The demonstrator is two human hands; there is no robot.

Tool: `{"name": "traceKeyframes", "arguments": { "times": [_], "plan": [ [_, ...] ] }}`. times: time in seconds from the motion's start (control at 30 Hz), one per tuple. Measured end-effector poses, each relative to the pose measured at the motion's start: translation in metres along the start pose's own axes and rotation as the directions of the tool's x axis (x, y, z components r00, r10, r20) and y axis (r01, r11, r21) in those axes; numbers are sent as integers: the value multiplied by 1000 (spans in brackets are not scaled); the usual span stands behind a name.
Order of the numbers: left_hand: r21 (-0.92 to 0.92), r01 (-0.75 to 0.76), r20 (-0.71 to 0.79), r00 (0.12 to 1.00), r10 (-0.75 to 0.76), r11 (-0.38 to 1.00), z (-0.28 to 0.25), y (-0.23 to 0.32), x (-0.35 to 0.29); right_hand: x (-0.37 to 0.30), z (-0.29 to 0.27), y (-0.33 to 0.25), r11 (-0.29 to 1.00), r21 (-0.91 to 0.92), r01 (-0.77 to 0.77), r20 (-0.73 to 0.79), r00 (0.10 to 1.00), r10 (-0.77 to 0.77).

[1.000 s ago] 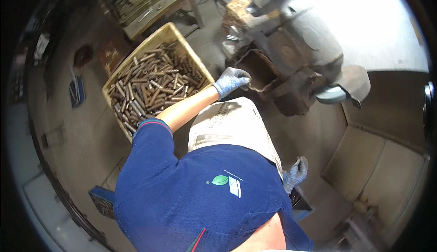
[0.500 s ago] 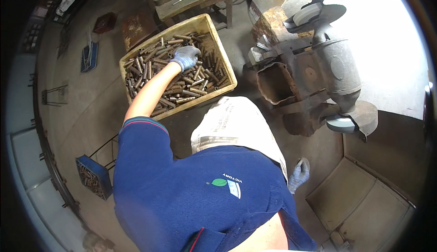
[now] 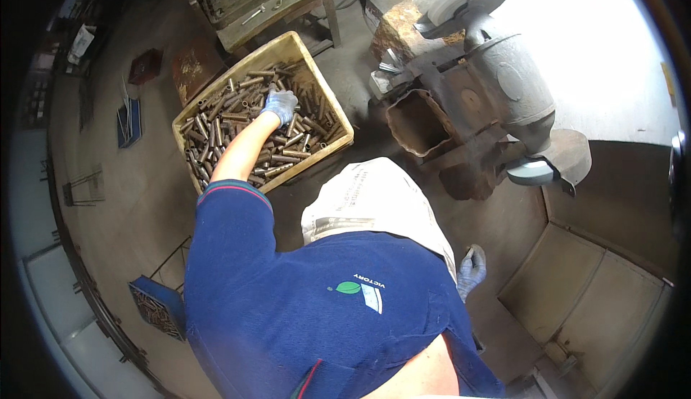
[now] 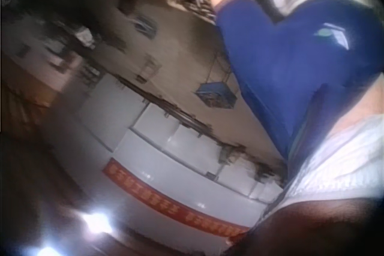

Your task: The person picks up metal parts from a bin and grinds the ends using a bench grinder before placing them into another container.

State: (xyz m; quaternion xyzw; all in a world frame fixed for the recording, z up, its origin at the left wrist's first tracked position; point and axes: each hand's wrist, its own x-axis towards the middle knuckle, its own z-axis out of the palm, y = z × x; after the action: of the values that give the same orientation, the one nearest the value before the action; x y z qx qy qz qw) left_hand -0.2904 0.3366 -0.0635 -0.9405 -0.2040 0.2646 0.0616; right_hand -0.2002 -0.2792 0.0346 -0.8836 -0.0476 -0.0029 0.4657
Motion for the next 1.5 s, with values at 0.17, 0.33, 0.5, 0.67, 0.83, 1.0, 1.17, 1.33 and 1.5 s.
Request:
{"name": "traceKeyframes", "arguments": {
  "times": [0.17, 0.33, 0.5, 0.67, 0.83, 1.0, 1.17, 1.33, 1.5],
  "plan": [
    [-628, 147, -184, 926, -330, 764, -52, -2, -24, -10, 0, 1, 988, 153, -3, -60, 998, 13],
    [-946, -273, -257, 960, -107, -173, -113, 49, -38, 33, 13, -54, 976, -9, 218, 3, 976, -218],
    [-926, -325, -378, 809, 450, -195, -216, 167, -68, 74, 49, -175, 888, 253, 384, 201, 877, -437],
    [-938, -313, -326, 644, 692, -150, -253, 236, -83, 81, 64, -187, 848, 334, 412, 186, 853, -488],
    [-947, -310, -239, 508, 828, -83, -262, 262, -75, 72, 52, -168, 872, 407, 271, 135, 926, -351],
    [-959, -243, -254, 493, 832, -148, -261, 281, -60, 69, 48, -146, 872, 439, 216, 18, 968, -249],
    [-973, -198, -221, 661, 717, -118, -271, 274, -47, 63, 46, -120, 883, 386, 265, -236, 954, -184],
    [-934, -219, -354, 672, 650, -281, -253, 299, -49, 69, 55, -118, 880, 384, 278, -317, 935, -157],
    [-875, -360, -484, 649, 588, -323, -245, 317, -36, 72, 63, -128, 774, 579, 255, -405, 914, 2]
  ]
}}
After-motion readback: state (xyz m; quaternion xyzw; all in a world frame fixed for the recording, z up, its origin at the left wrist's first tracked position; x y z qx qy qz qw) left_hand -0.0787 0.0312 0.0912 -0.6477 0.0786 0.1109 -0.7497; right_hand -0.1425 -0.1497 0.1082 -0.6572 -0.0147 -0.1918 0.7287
